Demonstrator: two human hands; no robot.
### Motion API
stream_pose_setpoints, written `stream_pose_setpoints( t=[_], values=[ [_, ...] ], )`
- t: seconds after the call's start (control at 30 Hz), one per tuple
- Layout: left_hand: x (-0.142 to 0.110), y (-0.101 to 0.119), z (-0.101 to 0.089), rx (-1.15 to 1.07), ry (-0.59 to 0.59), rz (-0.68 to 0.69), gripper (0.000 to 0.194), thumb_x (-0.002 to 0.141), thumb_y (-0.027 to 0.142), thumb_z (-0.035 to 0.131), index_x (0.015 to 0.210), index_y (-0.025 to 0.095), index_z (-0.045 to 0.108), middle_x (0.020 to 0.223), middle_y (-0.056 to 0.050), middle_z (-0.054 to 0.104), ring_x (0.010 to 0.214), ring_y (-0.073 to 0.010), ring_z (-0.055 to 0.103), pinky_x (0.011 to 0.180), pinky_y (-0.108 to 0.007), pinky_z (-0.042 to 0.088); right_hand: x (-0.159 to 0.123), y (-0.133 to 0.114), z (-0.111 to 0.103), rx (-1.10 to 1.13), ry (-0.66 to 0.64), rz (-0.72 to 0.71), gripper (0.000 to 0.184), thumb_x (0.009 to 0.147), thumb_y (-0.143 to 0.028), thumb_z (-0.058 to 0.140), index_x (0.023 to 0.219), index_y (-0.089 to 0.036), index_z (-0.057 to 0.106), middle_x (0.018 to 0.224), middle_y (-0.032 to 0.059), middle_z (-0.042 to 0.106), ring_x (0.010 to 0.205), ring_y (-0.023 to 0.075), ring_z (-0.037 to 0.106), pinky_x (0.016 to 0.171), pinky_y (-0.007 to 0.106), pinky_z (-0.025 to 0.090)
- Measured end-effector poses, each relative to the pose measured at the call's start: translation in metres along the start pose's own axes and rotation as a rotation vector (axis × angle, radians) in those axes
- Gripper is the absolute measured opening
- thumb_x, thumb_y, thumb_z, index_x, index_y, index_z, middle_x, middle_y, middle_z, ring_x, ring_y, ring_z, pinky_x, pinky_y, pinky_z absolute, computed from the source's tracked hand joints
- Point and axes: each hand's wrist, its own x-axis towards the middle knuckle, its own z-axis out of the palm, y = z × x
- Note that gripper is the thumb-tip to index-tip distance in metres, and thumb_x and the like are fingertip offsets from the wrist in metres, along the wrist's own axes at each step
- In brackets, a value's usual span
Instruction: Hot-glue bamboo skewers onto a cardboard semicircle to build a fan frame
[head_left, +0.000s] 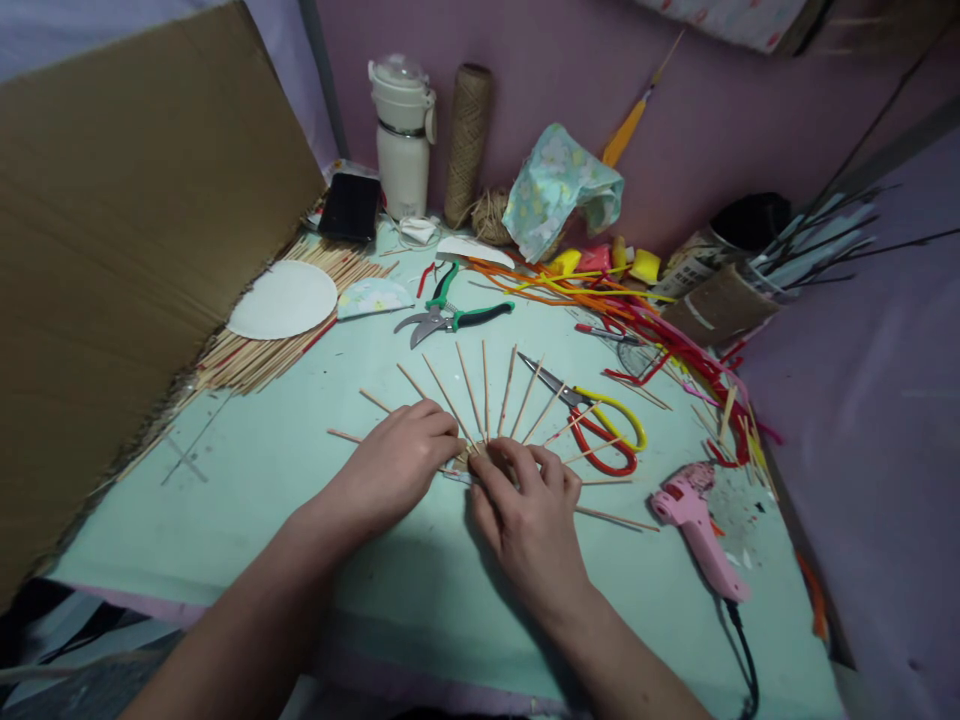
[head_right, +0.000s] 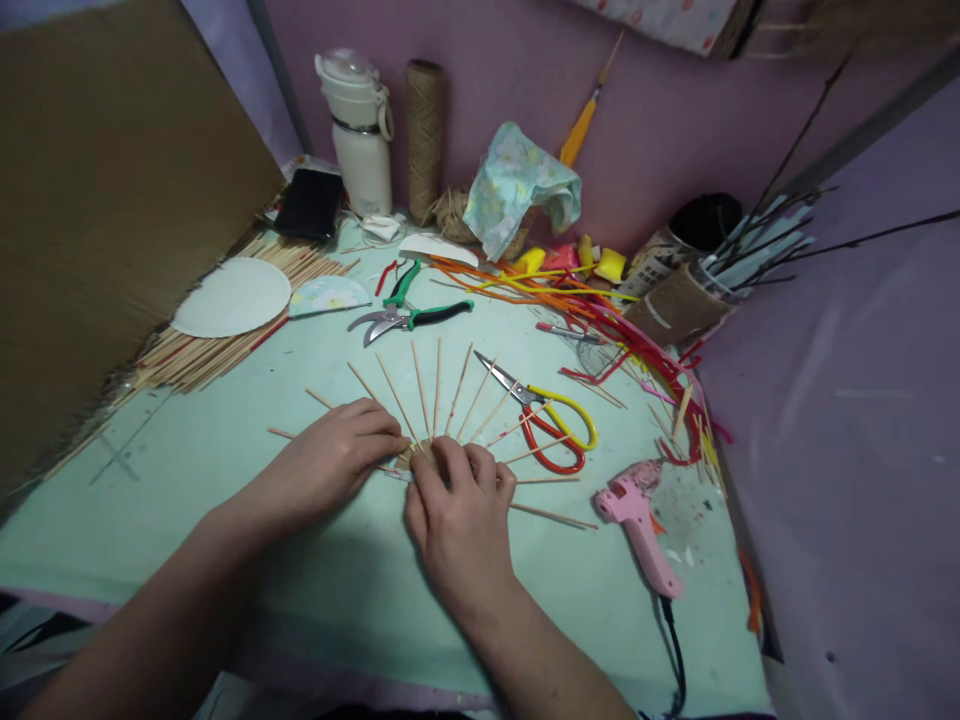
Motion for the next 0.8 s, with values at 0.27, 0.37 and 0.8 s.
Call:
stream_pose_setpoints(
  t=[0.27, 0.37, 0.8],
  values=[
    [-0.0008, -0.0019, 0.0026, 0.016, 0.038, 0.029, 0.023, 0.097, 0.018, 0.053, 0.102, 0.019, 0.075, 0.097, -0.006, 0.07, 0.099, -0.0219, 0.057, 0.09, -0.039, 0.047, -0.0008, -0.0003, -0.0006, -0.006, -0.003, 0.003, 0.026, 0.094, -0.025, 0.061, 0.119, -0.027, 0.068, 0.125, 0.0053, 0.065, 0.11, 0.0266, 0.048, 0.089, 0.043, 0.034],
    [-0.0012, -0.0022, 0.0023, 0.013, 0.041, 0.037, 0.022, 0.097, 0.018, 0.053, 0.102, 0.018, 0.075, 0.096, -0.006, 0.07, 0.099, -0.0221, 0.057, 0.09, -0.039, 0.047, -0.0007, -0.0004, -0.0005, 0.008, -0.009, 0.005, 0.027, 0.095, -0.024, 0.058, 0.12, -0.026, 0.067, 0.125, 0.0059, 0.065, 0.111, 0.0273, 0.047, 0.089, 0.045, 0.034],
    [-0.0017, -0.0035, 0.0033, 0.036, 0.046, 0.052, 0.017, 0.095, 0.017, 0.057, 0.101, 0.018, 0.073, 0.097, -0.006, 0.07, 0.098, -0.0226, 0.056, 0.089, -0.038, 0.047, -0.0057, 0.0001, 0.0028, 0.1, 0.013, 0.026, 0.033, 0.096, -0.026, 0.055, 0.129, -0.02, 0.054, 0.129, 0.0106, 0.061, 0.113, 0.0271, 0.05, 0.094, 0.043, 0.036]
  ],
)
